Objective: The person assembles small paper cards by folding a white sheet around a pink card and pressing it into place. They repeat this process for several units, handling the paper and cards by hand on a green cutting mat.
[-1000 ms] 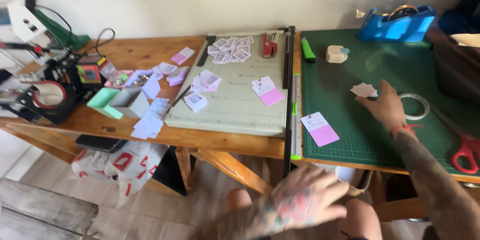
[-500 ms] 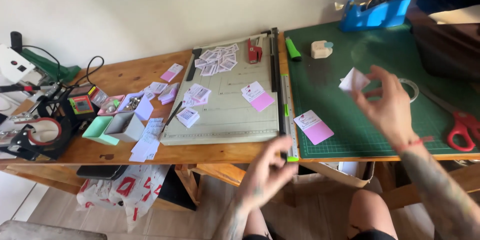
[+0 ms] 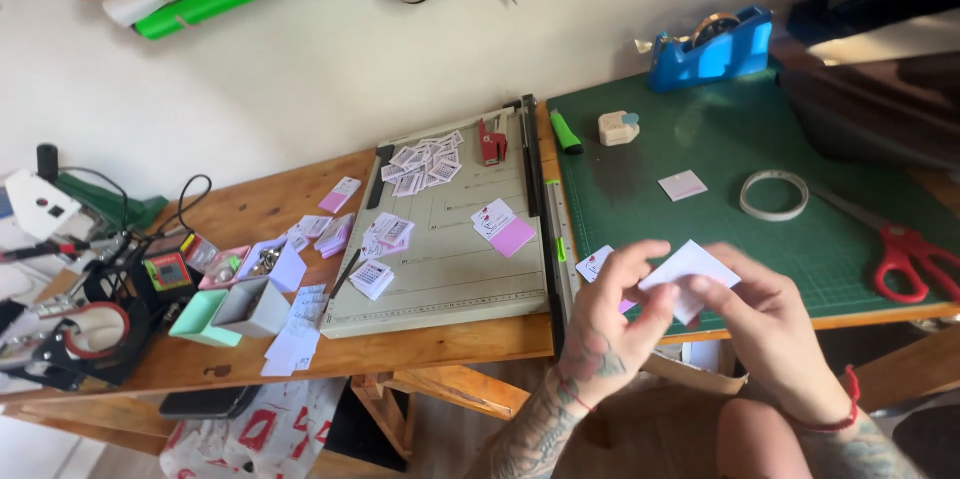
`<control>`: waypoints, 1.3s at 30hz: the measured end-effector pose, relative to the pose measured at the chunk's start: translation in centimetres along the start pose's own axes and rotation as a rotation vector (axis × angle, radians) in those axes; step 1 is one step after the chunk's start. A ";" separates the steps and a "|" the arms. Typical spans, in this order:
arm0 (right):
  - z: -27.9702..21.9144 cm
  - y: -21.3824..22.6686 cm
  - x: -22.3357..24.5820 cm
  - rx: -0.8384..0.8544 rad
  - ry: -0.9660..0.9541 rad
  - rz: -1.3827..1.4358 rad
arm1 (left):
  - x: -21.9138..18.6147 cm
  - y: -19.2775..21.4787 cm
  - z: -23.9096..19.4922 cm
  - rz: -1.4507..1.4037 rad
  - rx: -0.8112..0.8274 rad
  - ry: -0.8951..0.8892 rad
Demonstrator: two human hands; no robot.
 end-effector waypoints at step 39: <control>-6.4 -1.8 3.9 0.042 0.469 -0.415 | -7.9 1.7 -1.5 0.469 -0.155 -0.557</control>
Point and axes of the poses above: each hand's wrist, its own z-axis towards the middle knuckle, its own y-axis out of the back of the hand, x = y × z, the point moved 5 cm from there along z, towards the middle knuckle, and after that the axes turned 4 degrees about -y, right-handed, at the moved point
